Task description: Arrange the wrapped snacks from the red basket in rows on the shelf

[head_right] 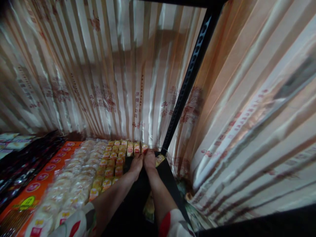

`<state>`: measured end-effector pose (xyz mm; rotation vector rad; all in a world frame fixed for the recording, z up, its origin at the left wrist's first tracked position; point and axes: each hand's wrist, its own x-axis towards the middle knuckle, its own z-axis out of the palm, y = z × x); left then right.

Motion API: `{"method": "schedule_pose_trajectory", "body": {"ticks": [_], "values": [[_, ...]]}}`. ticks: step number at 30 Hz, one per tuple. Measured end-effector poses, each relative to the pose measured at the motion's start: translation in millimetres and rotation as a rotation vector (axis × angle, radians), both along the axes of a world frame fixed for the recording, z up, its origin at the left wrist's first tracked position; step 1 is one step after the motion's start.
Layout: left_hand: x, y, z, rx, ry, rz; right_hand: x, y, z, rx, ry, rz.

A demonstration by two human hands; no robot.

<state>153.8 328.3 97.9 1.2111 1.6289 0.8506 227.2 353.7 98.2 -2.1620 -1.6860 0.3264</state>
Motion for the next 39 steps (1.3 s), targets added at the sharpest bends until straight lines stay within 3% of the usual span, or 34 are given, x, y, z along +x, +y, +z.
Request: {"method": "schedule_pose_trajectory", "body": {"ticks": [17,27,34,39], "values": [[-4.1,7.4,-7.0,0.021,-0.01,-0.028,-10.1,10.2,-6.9,0.028,-0.018,0.022],[-5.9,8.9,-6.8,-0.003,-0.019,-0.032,-16.0,2.2,-5.7,0.023,-0.02,-0.054],[-6.5,4.8,0.3,-0.021,0.0,-0.027,-12.9,5.8,-15.0,0.048,-0.133,-0.03],[-5.9,-5.9,13.5,-0.016,0.015,-0.036,-9.3,-4.1,-11.3,0.077,-0.187,-0.028]]}}
